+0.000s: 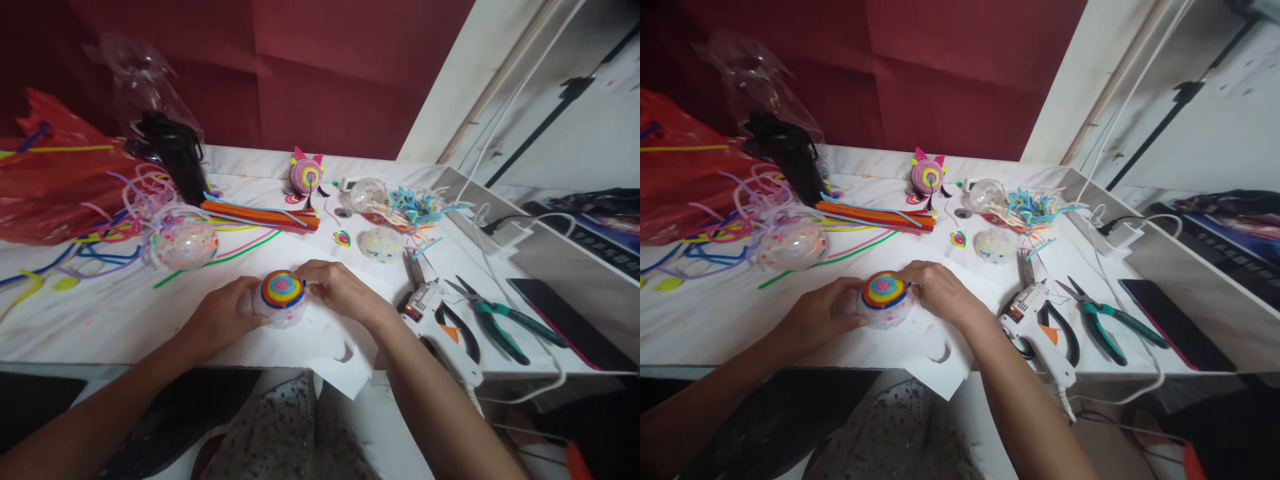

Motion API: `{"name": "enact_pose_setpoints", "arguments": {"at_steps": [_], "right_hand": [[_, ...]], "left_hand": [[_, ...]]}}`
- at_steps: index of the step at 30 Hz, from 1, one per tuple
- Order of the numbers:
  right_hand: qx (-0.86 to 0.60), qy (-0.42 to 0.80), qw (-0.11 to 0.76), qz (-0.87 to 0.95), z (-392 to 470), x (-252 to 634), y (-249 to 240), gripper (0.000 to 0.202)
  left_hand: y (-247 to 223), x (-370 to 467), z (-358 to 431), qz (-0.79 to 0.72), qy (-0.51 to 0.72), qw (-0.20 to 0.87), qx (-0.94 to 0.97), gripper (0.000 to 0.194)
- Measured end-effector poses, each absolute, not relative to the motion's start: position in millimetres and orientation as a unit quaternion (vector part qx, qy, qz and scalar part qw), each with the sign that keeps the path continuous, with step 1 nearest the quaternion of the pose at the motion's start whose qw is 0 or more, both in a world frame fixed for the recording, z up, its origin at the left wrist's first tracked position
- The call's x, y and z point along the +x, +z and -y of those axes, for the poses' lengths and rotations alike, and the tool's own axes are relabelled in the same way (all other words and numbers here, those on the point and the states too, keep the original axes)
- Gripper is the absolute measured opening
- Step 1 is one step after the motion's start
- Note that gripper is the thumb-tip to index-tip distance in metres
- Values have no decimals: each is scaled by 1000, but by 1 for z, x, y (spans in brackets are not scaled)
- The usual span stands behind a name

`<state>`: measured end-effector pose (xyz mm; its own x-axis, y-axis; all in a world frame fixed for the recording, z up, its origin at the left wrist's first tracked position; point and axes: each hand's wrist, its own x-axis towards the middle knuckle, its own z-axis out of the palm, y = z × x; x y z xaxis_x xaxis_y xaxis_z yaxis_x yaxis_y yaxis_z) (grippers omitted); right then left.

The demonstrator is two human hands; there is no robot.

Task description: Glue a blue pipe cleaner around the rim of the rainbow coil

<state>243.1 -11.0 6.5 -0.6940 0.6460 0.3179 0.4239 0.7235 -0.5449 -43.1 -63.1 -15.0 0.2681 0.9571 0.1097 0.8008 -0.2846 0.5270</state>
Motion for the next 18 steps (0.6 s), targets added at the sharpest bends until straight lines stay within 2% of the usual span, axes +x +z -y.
{"name": "enact_pose_setpoints", "arguments": {"at_steps": [7, 11, 18], "right_hand": [[-331, 213, 249, 885, 19, 249, 5, 44], [-350, 207, 252, 878, 29, 247, 5, 38], [-385, 182, 284, 859, 41, 237, -6, 28]], "left_hand": [[-14, -53, 40, -516, 205, 257, 791, 65], [-6, -59, 21, -480, 157, 282, 816, 67], [21, -62, -7, -409, 72, 285, 864, 52]]}}
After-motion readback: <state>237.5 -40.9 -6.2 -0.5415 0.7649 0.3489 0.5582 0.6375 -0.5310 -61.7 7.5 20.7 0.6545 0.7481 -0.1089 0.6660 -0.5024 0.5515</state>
